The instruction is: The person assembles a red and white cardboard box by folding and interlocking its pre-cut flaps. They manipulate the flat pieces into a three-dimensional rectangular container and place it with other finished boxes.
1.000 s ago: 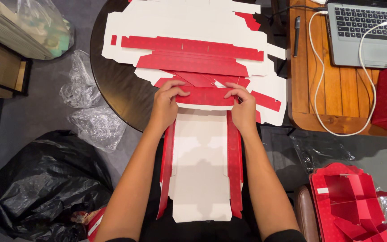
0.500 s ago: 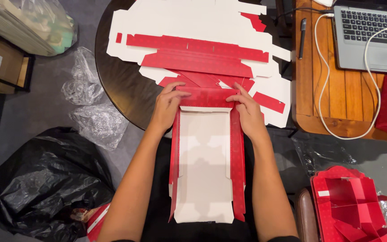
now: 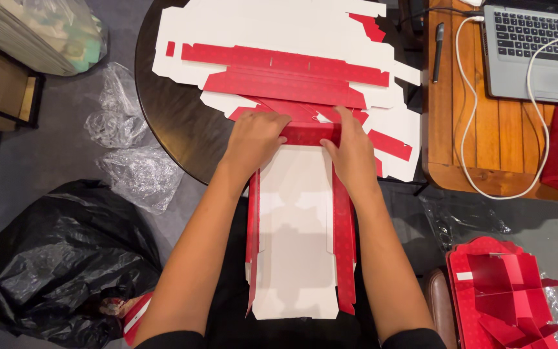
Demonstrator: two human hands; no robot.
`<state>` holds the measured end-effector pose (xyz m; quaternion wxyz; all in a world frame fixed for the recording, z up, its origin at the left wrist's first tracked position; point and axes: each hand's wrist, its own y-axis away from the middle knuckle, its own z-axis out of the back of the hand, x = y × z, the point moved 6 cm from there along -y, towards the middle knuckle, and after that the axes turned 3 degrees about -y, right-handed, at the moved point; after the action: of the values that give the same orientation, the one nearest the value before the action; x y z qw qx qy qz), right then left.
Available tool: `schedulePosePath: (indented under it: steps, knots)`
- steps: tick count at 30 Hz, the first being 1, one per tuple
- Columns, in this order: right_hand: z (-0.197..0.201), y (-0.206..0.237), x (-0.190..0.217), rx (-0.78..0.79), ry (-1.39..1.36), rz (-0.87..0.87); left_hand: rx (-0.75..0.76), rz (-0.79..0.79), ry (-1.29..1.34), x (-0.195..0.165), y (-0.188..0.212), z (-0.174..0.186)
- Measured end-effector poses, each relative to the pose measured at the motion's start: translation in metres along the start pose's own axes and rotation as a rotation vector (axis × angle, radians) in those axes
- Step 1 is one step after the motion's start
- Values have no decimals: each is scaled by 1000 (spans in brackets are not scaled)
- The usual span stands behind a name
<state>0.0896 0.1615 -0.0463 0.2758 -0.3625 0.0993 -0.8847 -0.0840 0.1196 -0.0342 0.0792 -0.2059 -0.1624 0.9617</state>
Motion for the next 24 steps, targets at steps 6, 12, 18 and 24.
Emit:
schedulePosePath:
  steps: [6, 12, 18, 24]
  knots:
    - [-5, -4, 3, 104, 129, 158, -65, -35, 12, -3, -2, 4]
    - [-20, -17, -3, 262, 260, 149, -44, -58, -43, -4, -6, -1]
    - [-22, -22, 0, 224, 246, 221, -75, -104, -188, -10, -7, -5]
    - [-25, -21, 8, 174, 311, 316, -100, -114, -187, -11, -9, -7]
